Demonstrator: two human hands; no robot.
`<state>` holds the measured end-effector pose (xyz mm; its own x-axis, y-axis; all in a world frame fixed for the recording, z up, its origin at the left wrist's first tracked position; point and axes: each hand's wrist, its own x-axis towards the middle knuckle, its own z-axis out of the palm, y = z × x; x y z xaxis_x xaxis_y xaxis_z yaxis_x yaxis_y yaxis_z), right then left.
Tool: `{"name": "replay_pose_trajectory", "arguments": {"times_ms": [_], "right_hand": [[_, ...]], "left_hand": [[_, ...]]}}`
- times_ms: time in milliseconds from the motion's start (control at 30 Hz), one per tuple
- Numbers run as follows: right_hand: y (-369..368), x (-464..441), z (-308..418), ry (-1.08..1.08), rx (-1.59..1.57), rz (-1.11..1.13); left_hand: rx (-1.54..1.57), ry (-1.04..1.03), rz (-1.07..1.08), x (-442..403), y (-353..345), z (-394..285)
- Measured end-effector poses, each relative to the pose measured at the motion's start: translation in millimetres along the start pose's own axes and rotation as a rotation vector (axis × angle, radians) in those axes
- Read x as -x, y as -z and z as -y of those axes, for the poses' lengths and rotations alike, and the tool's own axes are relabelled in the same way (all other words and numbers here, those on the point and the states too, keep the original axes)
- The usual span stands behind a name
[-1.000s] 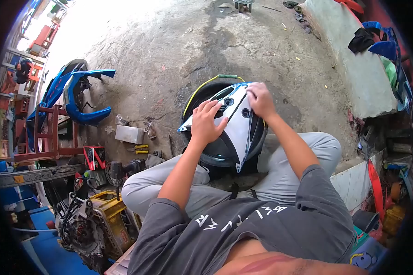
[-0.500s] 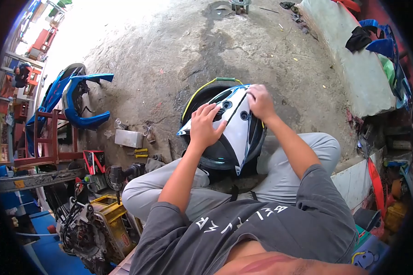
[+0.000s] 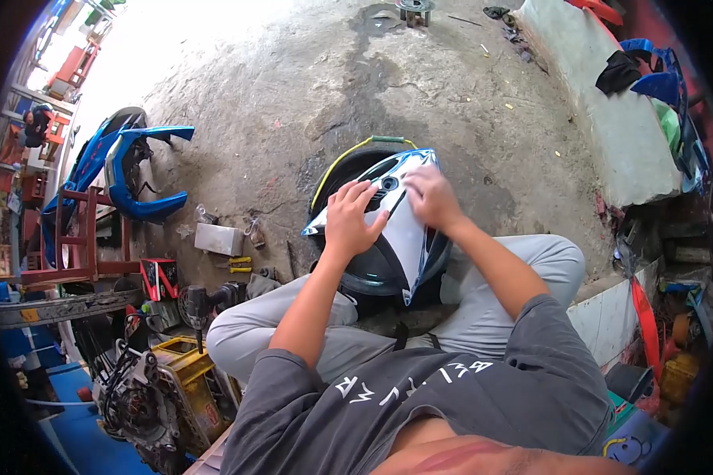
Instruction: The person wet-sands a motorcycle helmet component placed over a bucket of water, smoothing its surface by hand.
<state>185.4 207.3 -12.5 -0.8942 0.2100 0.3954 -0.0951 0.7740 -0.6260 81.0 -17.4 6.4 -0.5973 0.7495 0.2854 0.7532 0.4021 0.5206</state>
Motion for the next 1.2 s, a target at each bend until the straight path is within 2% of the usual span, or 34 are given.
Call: {"name": "replay_pose_trajectory", "arguments": {"times_ms": [100,233,400,500,533,633,800,900,933,1033,1133,1200], "right_hand": [[0.5,-0.9,-3.7,0.048,-0.049,0.019],[16.2,-14.9,-36.5,-0.174,0.067,-0.128],[-0.4,1.1,11.0,0.059,-0.046,-0.012],[3.0,-5.6,-12.9,-0.017,-0.025,-0.017],[5.9,-11.4,-24.2,-0.038,0.024,-0.106],[6.8,-16.0,-24.5,-0.056,0.087,-0.093],[-2.1,-4.2,1.2,0.06,-0.069,0.008],[8.5,-12.8,-35.2,-0.097,0.043,-0.157],[15.4,-14.2,-40.9,-0.144,0.059,-0.142],[3.5,-4.2,-24.8,-0.073,0.05,-0.125],[-0.7,-2.0,1.6,0.011,-0.013,-0.017],[2.2,-4.4,0.7,-0.012,-0.075,-0.004]], "left_hand": [[0.005,0.012,0.012,0.0,1.8,-0.9],[0.001,0.006,0.002,0.5,0.5,-0.5],[-0.003,0.008,0.004,2.6,0.0,-1.2],[-0.006,-0.002,0.012,2.4,-1.4,0.7],[-0.012,-0.007,0.008,0.7,-1.6,2.4],[-0.009,-0.006,0.006,-2.1,-0.1,3.3],[-0.002,-0.004,0.0,0.3,-1.5,1.1],[0.017,-0.012,-0.008,1.2,0.7,0.4],[0.017,-0.015,-0.013,1.2,1.0,0.4],[0.028,-0.004,0.0,1.4,-2.5,3.6],[0.027,0.009,0.0,0.9,-2.7,2.0],[0.016,0.001,0.002,-0.9,-0.9,1.2]]}}
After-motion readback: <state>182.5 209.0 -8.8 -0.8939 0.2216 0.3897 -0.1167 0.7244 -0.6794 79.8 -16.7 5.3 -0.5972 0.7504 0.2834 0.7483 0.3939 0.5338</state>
